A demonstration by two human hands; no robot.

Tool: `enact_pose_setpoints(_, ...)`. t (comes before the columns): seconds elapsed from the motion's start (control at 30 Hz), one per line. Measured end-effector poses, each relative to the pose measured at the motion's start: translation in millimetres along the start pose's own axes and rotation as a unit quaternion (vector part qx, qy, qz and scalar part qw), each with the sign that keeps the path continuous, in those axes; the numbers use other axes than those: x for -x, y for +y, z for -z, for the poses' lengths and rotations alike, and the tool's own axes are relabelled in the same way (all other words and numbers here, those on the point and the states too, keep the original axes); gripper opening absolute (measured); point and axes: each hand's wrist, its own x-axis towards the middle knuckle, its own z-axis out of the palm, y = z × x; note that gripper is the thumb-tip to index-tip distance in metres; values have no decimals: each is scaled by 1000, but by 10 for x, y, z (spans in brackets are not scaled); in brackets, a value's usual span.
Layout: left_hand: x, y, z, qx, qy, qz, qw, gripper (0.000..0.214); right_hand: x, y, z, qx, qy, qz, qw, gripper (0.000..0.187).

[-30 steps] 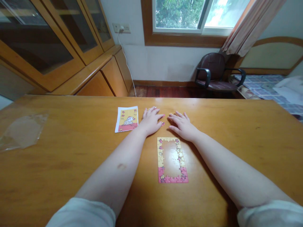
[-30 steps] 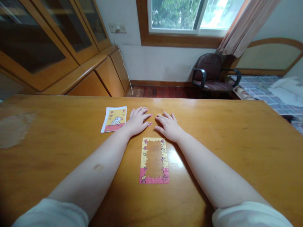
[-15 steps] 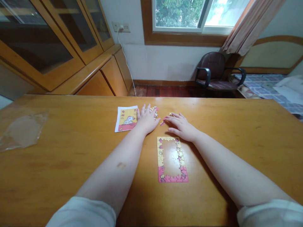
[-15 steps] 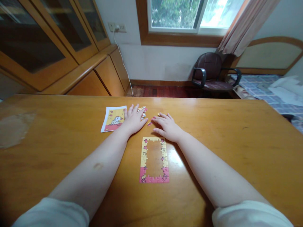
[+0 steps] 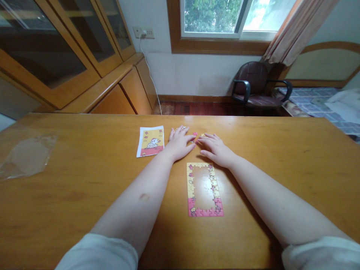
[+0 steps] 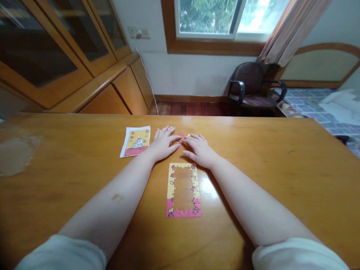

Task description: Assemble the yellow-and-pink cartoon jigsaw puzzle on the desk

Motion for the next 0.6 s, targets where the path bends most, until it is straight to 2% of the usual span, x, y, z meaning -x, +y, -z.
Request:
enact_pose_setpoints(0.07,-17,-20,22,4,51,30,998,36,-1,-2,-4,4,-7,-1,1000,55)
enact_pose_setpoints(0.13,-35,-51,45,5,99,94,991,37,-2,-15,-1,8,-17,-4,1000,58)
enact_pose_setpoints(0.2,-43,-71,65,4,114,130,985,35,-3,-31,7,10,-25,-11,1000,60)
enact_pose_setpoints(0.27,-39,-68,80,5,110,110,988,30,-2,-42,14,9,-27,-16,999,61)
enact_pose_setpoints(0.37,-24,-33,84,8,86,19,996,26,0,-43,17,2,-22,-19,1000,59)
enact_pose_setpoints(0.43,-18,-12,77,9,71,-16,997,27,3,-39,13,1,-18,-19,1000,58)
enact_pose_setpoints(0.6,-6,29,34,-5,46,-4,999,34,2,-38,0,5,-14,-15,1000,58)
